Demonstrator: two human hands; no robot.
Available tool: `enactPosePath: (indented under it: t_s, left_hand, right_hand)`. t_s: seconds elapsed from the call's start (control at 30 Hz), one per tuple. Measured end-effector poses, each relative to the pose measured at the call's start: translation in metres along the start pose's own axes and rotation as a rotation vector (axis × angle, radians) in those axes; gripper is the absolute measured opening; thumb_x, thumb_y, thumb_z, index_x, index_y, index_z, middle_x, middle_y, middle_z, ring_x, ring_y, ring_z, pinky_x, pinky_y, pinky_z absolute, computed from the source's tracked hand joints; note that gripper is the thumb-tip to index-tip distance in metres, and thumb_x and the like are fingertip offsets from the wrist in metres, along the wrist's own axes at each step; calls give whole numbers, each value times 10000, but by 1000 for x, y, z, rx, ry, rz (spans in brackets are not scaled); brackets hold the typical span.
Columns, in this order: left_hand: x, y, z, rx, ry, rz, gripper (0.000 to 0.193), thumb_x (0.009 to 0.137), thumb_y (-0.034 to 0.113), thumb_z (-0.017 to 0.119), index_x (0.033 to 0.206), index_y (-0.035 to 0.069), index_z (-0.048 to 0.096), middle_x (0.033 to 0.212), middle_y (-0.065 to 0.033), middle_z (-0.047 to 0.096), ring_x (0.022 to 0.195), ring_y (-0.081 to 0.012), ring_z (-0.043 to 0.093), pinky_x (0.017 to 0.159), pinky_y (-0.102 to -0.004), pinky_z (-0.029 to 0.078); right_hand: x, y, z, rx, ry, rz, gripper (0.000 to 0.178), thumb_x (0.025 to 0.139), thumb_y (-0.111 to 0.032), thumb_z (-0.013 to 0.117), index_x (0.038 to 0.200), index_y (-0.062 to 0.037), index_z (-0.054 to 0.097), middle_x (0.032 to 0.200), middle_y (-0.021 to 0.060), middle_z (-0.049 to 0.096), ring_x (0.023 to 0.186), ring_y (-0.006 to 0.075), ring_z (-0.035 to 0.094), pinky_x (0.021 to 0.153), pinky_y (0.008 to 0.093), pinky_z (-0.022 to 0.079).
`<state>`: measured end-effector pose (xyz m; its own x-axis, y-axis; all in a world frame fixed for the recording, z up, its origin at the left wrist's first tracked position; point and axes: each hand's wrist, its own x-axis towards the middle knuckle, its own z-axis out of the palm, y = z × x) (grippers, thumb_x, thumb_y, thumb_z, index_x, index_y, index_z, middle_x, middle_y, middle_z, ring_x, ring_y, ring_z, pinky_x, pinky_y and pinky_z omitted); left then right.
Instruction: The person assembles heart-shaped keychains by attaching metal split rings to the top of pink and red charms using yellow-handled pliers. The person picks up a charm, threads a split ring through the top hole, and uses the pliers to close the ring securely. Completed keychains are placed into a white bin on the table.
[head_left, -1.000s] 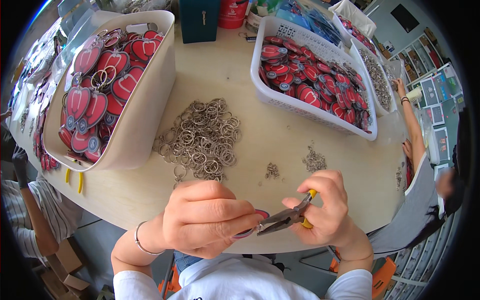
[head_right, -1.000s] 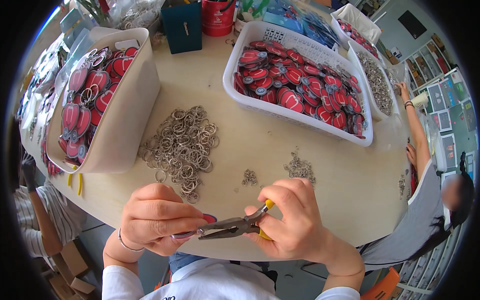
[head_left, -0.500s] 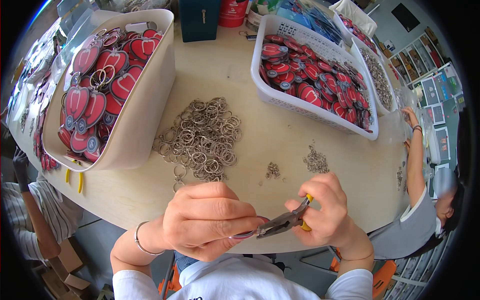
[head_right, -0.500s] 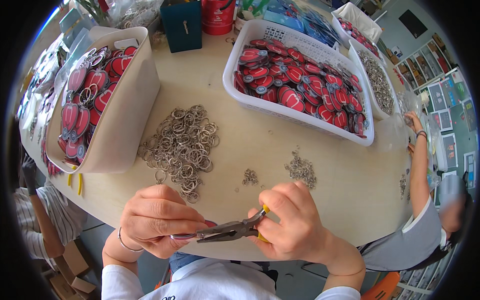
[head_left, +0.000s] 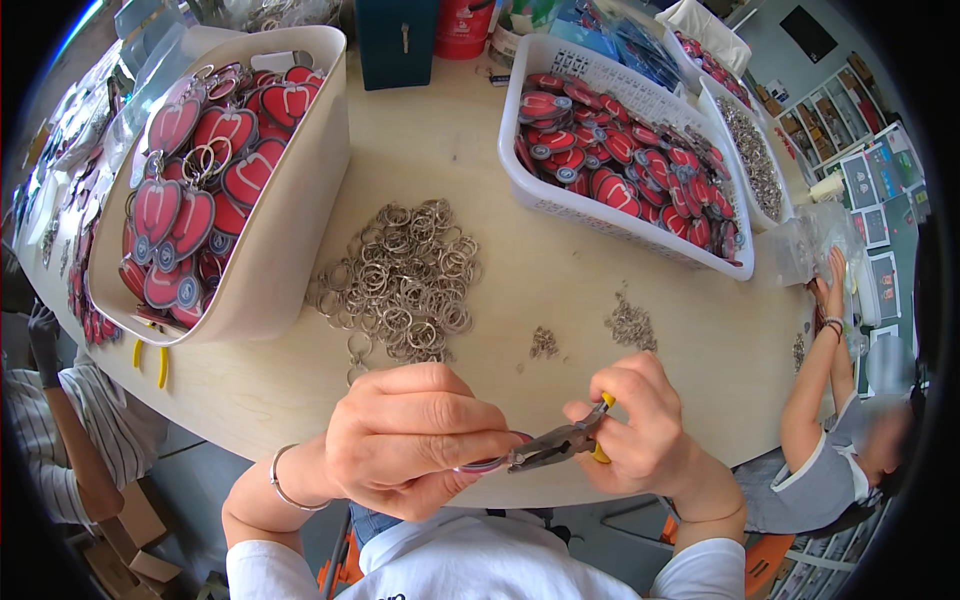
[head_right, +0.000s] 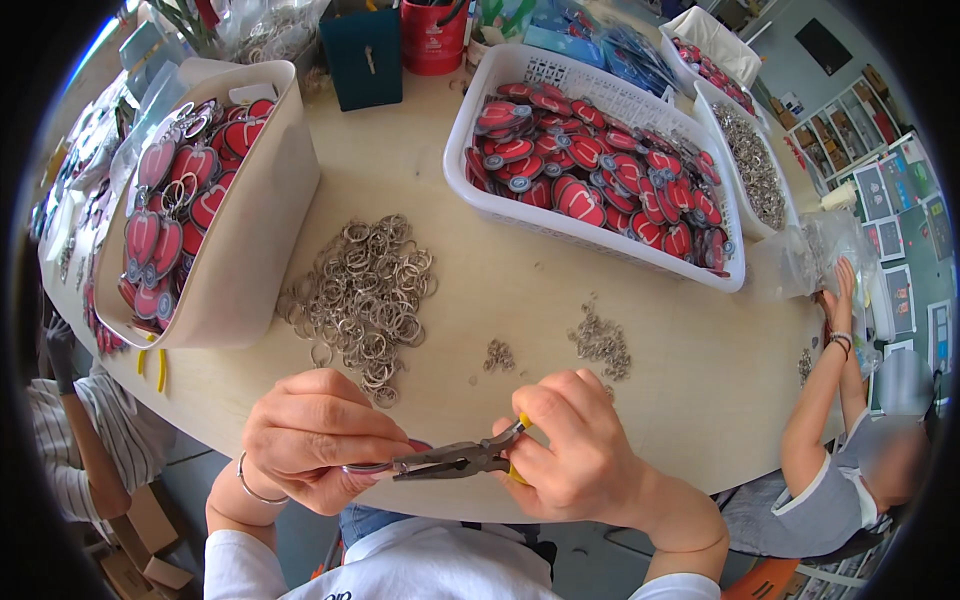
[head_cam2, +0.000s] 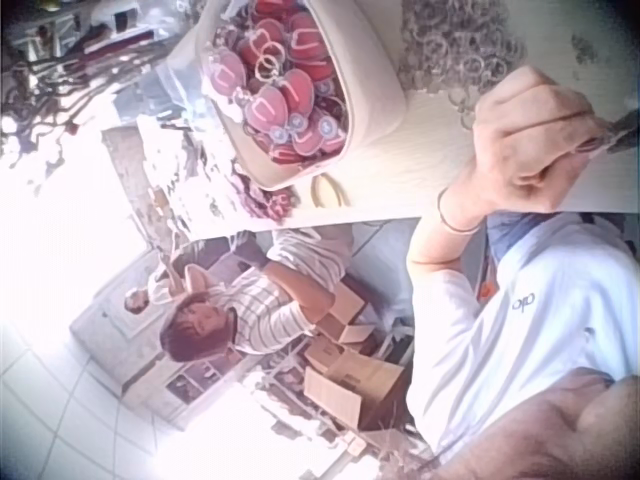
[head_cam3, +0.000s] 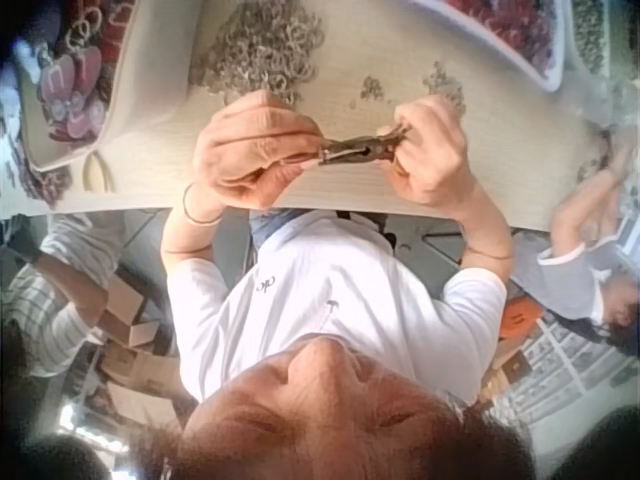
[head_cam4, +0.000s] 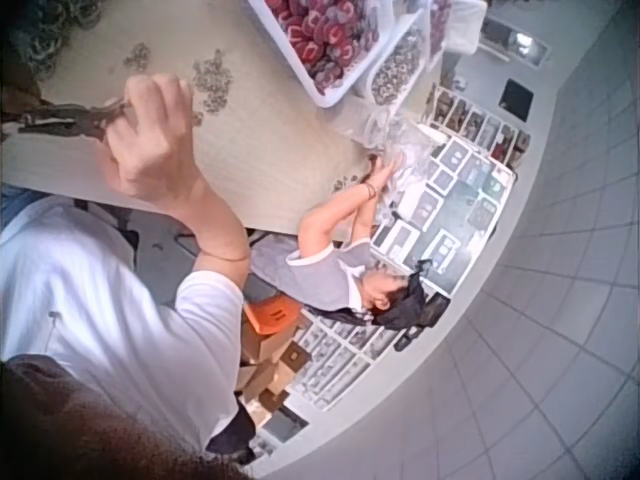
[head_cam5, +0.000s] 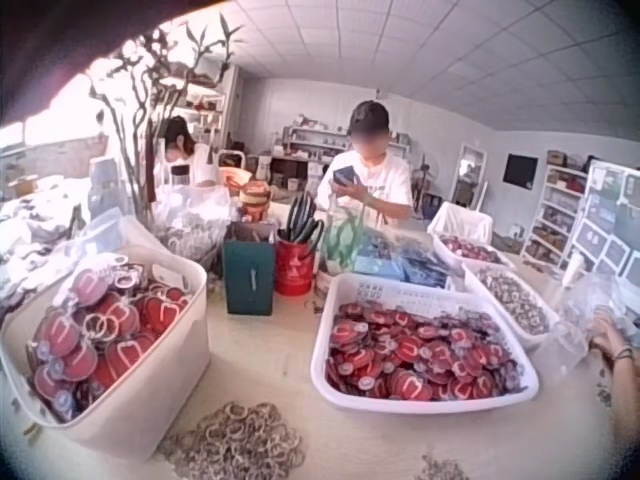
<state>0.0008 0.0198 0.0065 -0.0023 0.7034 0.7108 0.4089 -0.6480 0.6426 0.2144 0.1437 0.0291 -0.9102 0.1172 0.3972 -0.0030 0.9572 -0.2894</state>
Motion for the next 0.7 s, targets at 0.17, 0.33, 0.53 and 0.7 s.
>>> enactPosePath:
  t_s: [0.17,0.33,0.53,0.7]
  left_hand:
    - [8,6,-12,174,42,-98,162,691,-28,669,851,-30,690,800,-120,670,638,-209,582,562,-293,461]
    - [16,44,-65,943,484,-33,147,775,-57,643,917,-84,666,881,-145,682,782,-216,632,662,-297,500]
    - [30,10,-165,1516,509,-213,211,910,43,574,1086,56,691,1086,-103,672,953,-236,651,767,-305,526]
    - [25,3,-168,1690,125,-576,254,923,184,575,1102,19,650,1122,-136,639,977,-302,624,842,-364,485]
  right_hand:
    - [12,10,-8,96,59,128,285,654,-173,789,639,-4,560,890,103,517,776,270,507,655,375,406]
    - [39,99,-25,-56,391,477,181,696,-83,771,850,-22,699,889,91,531,870,266,545,762,358,443]
    - [57,164,-12,-447,99,599,289,605,-243,844,764,-57,691,931,107,563,943,281,529,831,406,426]
    - [69,170,-5,-425,30,635,279,616,-251,841,746,-55,691,925,103,573,941,294,535,828,409,434]
